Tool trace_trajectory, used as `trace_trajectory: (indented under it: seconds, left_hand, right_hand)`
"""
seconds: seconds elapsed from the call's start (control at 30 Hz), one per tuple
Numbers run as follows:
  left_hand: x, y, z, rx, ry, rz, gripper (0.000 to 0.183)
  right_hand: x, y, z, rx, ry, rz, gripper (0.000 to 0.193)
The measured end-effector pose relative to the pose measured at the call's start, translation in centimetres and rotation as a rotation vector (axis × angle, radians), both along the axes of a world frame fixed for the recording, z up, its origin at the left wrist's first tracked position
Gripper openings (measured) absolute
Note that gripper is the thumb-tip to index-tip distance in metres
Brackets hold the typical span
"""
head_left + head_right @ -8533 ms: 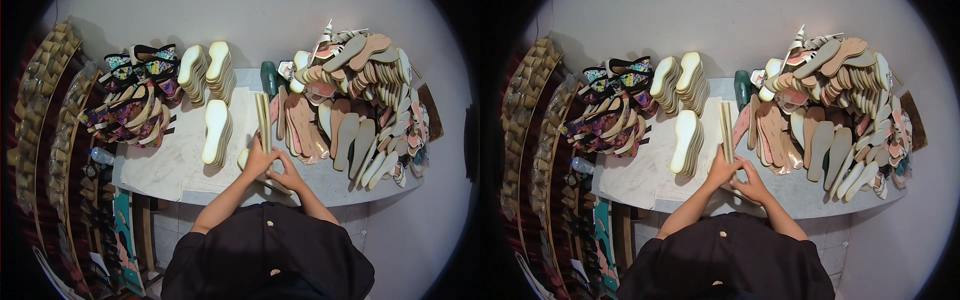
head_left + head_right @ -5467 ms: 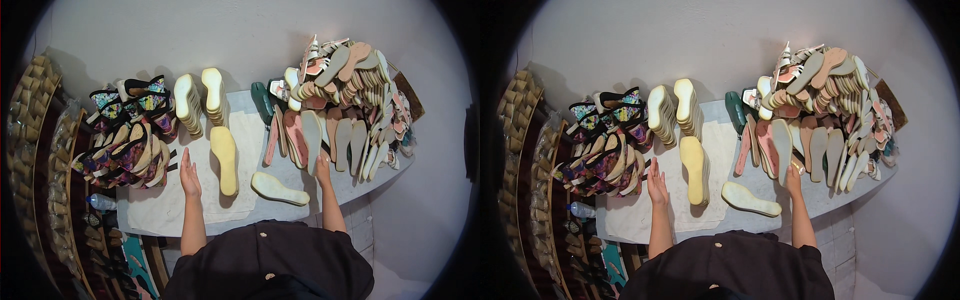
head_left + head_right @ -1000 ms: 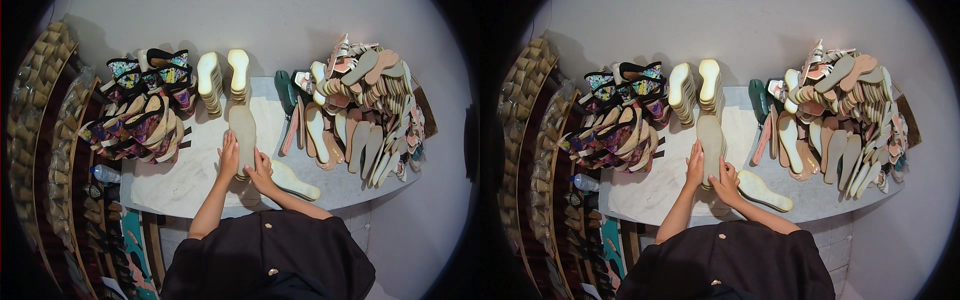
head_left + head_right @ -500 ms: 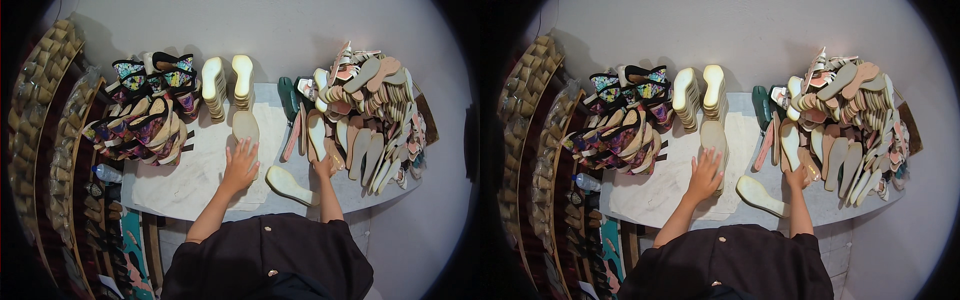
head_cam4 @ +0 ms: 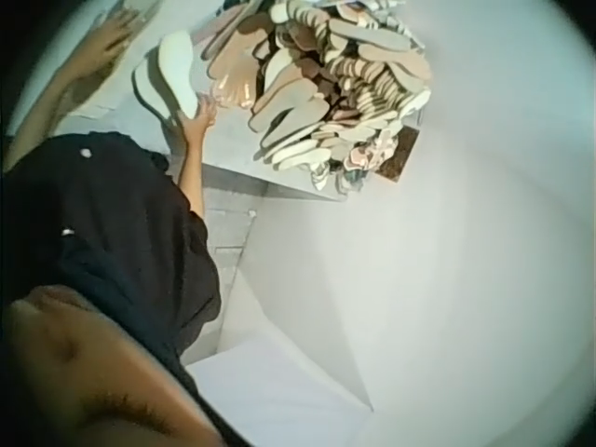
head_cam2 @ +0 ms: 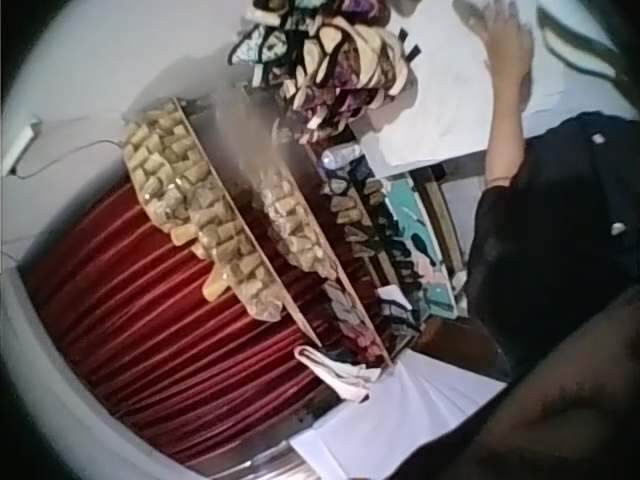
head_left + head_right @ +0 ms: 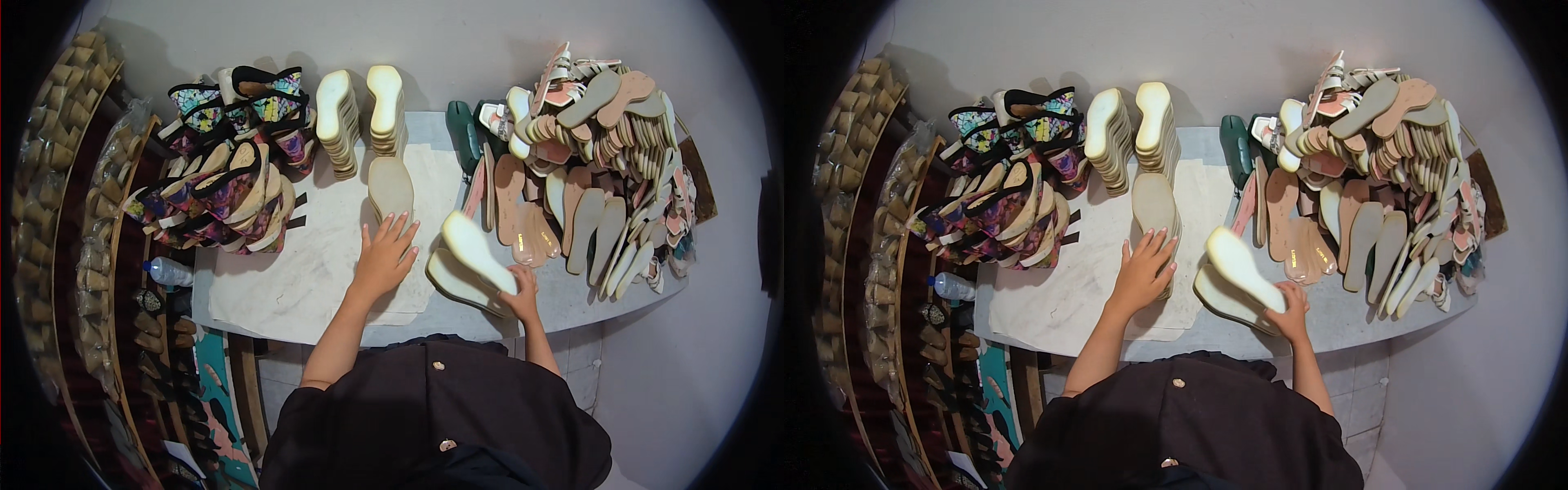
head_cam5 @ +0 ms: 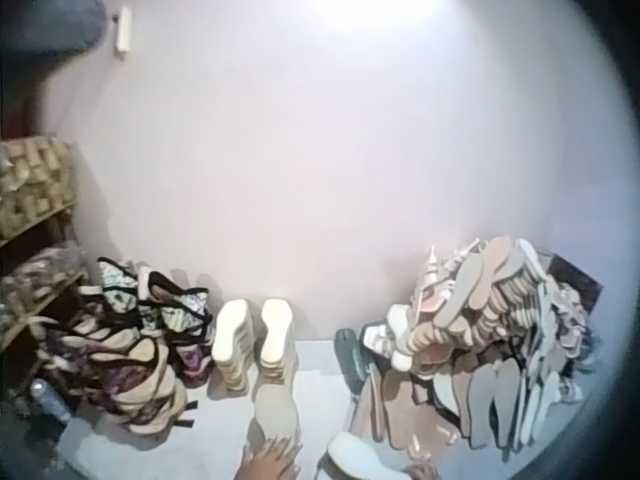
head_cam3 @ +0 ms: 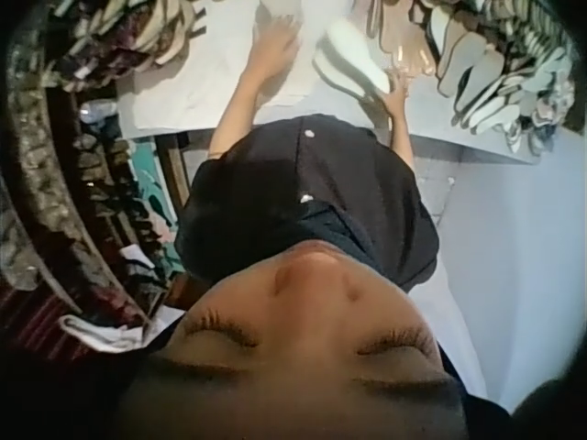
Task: Organize and stack shoe insoles on a workbench in a shoe manufacturing facility.
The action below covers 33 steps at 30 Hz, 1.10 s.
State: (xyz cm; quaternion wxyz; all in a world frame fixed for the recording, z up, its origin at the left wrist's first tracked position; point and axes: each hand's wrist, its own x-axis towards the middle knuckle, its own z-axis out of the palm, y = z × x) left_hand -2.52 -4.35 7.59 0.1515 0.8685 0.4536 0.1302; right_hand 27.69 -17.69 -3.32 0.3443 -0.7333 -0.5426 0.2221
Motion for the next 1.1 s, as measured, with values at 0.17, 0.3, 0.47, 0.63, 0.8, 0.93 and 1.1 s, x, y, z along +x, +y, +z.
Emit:
trace_trajectory:
  seconds: [0.17, 0.3, 0.47, 0.63, 0.8, 0.93, 1.1]
  left_hand:
    - [3.0, -1.9, 0.6, 0.001, -0.261, -0.143, 0.057]
    - [6.4, -3.4, -2.3, -0.152, -0.224, -0.409, 0.079]
    - [9.0, -3.5, -9.7, -0.205, 0.132, -0.353, 0.109]
    - [8.7, -3.3, -12.6, -0.202, 0.107, -0.352, 0.107]
    - [8.4, -3.7, -12.5, -0.175, 0.058, -0.332, 0.105]
    - [8.6, -4.1, -11.6, -0.129, 0.016, -0.368, 0.1]
    - [8.3, -5.1, -8.0, 0.111, -0.306, -0.299, 0.083]
  right_hand:
    - [-0.4, -2.4, -0.3, -0.101, -0.051, 0.125, 0.055]
    - [-0.2, -2.2, 0.1, -0.259, -0.167, 0.165, 0.061]
    - [2.9, 4.3, -1.5, -0.12, 0.056, -0.033, 0.068]
    - [1.6, 10.8, -2.8, -0.247, -0.13, -0.388, 0.067]
    - [0.4, 12.1, -2.5, -0.309, -0.242, -0.482, 0.051]
    - [2.9, 10.6, -4.9, -0.135, 0.163, -0.327, 0.039]
    - [-0.3, 4.0, -1.3, 0.357, -0.18, -0.181, 0.039]
